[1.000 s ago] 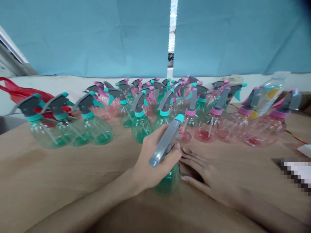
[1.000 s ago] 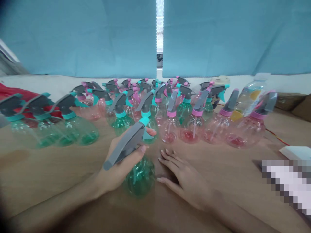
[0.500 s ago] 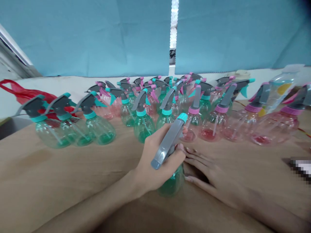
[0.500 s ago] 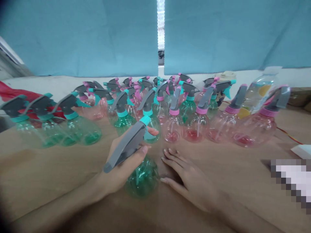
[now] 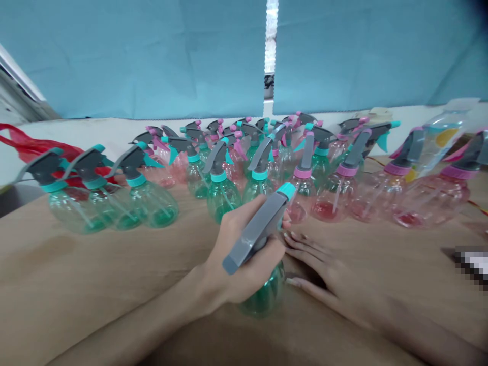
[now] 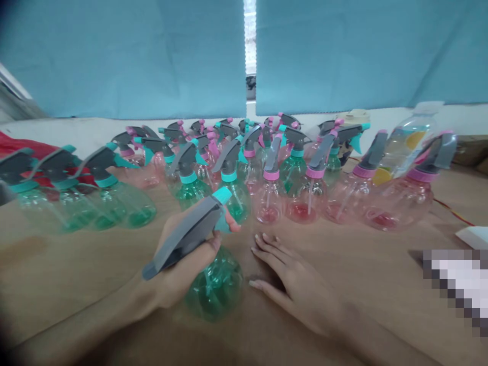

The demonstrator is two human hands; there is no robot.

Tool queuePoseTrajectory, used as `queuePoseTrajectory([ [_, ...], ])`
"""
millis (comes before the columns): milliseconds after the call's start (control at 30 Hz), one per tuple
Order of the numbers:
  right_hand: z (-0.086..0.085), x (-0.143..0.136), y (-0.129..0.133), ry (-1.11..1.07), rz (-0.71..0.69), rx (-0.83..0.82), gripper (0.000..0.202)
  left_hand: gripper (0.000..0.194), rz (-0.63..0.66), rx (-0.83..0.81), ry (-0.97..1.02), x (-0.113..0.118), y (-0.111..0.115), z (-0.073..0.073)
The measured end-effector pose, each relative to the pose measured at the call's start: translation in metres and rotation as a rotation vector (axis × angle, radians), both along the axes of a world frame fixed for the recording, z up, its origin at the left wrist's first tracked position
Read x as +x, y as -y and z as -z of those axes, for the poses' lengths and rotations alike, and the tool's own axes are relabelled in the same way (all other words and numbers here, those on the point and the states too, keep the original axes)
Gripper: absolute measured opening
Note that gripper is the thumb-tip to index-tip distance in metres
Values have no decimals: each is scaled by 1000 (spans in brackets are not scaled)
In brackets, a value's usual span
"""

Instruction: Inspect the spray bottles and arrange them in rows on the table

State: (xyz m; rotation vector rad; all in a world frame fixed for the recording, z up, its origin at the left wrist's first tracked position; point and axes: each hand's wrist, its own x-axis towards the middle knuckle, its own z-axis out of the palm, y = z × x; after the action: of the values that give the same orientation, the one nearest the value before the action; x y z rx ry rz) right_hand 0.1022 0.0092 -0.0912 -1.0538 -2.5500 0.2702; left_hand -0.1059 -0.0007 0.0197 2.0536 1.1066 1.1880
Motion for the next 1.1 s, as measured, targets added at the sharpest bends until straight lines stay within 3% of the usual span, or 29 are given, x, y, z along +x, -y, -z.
queuePoseTrajectory([
  [267,-1,2,1,15,-6,10,59,19,46,15,11,-1,3,1],
  [700,5,3,0,-53,-7,12,61,15,-79,17,-43,0,6,-2],
  [1100,-2,-2,3,29,-2,115,55,18,-69,-23,-44,-3,6,0],
])
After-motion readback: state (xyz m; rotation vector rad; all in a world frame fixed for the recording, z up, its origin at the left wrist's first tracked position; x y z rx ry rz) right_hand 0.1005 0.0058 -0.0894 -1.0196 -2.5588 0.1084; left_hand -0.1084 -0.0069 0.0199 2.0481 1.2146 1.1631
